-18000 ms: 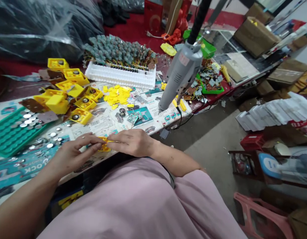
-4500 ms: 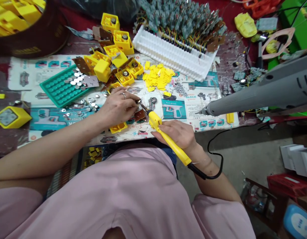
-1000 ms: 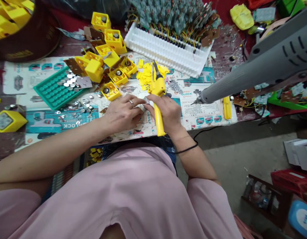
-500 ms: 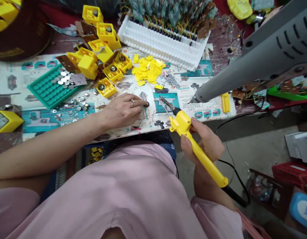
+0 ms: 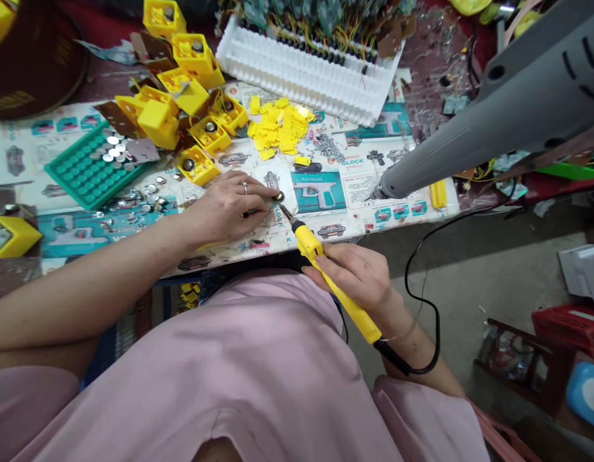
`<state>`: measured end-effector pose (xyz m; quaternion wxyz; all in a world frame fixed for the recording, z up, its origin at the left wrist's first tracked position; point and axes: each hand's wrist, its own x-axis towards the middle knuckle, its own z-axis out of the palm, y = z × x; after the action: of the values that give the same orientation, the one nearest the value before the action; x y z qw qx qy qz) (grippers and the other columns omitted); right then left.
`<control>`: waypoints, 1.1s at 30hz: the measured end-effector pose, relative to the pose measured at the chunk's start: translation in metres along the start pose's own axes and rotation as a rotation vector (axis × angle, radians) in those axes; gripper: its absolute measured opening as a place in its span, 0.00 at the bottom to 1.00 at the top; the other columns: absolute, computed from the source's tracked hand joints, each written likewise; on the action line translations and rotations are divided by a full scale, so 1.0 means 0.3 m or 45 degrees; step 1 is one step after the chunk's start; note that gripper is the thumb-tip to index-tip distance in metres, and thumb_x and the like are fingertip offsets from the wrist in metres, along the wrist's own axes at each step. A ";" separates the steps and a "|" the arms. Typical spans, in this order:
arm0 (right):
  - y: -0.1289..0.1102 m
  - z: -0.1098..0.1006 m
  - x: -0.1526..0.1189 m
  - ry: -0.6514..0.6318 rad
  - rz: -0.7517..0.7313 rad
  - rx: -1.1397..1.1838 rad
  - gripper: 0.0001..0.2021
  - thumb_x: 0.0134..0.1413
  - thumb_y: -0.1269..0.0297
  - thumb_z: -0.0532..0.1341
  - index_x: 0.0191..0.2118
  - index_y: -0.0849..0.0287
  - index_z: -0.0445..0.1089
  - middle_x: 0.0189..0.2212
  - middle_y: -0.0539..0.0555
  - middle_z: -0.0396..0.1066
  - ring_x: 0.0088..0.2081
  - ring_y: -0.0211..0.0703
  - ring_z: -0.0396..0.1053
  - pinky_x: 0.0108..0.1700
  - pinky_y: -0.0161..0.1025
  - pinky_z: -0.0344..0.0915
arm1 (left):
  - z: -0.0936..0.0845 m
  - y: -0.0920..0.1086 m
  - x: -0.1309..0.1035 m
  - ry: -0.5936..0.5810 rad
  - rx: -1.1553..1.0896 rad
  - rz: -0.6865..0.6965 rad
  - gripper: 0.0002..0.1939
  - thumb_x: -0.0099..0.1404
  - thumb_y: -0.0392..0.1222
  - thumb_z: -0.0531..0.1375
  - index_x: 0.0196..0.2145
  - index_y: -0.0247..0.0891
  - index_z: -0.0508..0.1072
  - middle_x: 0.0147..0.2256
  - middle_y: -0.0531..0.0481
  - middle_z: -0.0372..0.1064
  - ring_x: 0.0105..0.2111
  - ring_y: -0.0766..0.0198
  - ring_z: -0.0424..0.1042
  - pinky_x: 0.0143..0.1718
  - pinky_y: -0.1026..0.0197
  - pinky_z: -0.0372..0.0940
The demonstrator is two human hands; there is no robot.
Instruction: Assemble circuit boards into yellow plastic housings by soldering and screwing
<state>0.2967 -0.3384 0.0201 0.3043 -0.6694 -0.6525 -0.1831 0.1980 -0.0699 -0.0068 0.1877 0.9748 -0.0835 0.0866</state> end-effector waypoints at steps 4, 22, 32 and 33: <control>0.004 0.004 0.022 -0.010 -0.055 0.000 0.06 0.56 0.69 0.68 0.38 0.59 0.71 0.30 0.52 0.79 0.32 0.34 0.77 0.38 0.31 0.76 | 0.002 -0.001 -0.001 0.010 -0.019 -0.004 0.14 0.69 0.39 0.54 0.29 0.38 0.77 0.48 0.50 0.79 0.44 0.57 0.76 0.51 0.49 0.67; -0.006 -0.011 0.033 -0.060 -0.045 0.011 0.09 0.53 0.72 0.69 0.39 0.60 0.71 0.32 0.53 0.79 0.33 0.36 0.77 0.39 0.32 0.76 | 0.002 -0.004 0.007 0.037 -0.125 -0.005 0.12 0.65 0.37 0.55 0.27 0.37 0.75 0.47 0.48 0.79 0.43 0.57 0.76 0.53 0.47 0.64; 0.003 0.006 0.065 -0.089 -0.079 -0.044 0.08 0.53 0.71 0.69 0.38 0.59 0.72 0.31 0.52 0.80 0.32 0.34 0.77 0.38 0.30 0.76 | -0.003 -0.005 0.003 -0.009 -0.161 -0.019 0.09 0.61 0.35 0.56 0.25 0.37 0.74 0.49 0.47 0.79 0.45 0.56 0.76 0.56 0.47 0.63; 0.003 0.006 0.064 -0.084 -0.083 -0.040 0.08 0.53 0.71 0.69 0.39 0.59 0.72 0.31 0.52 0.80 0.32 0.34 0.77 0.37 0.30 0.76 | -0.004 -0.005 0.002 -0.012 -0.163 -0.016 0.09 0.60 0.35 0.57 0.25 0.37 0.74 0.49 0.47 0.78 0.46 0.56 0.76 0.57 0.46 0.62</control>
<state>0.2988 -0.3225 0.0309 0.2660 -0.6583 -0.6805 -0.1811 0.1988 -0.0681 -0.0060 0.2499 0.9617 -0.0836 0.0754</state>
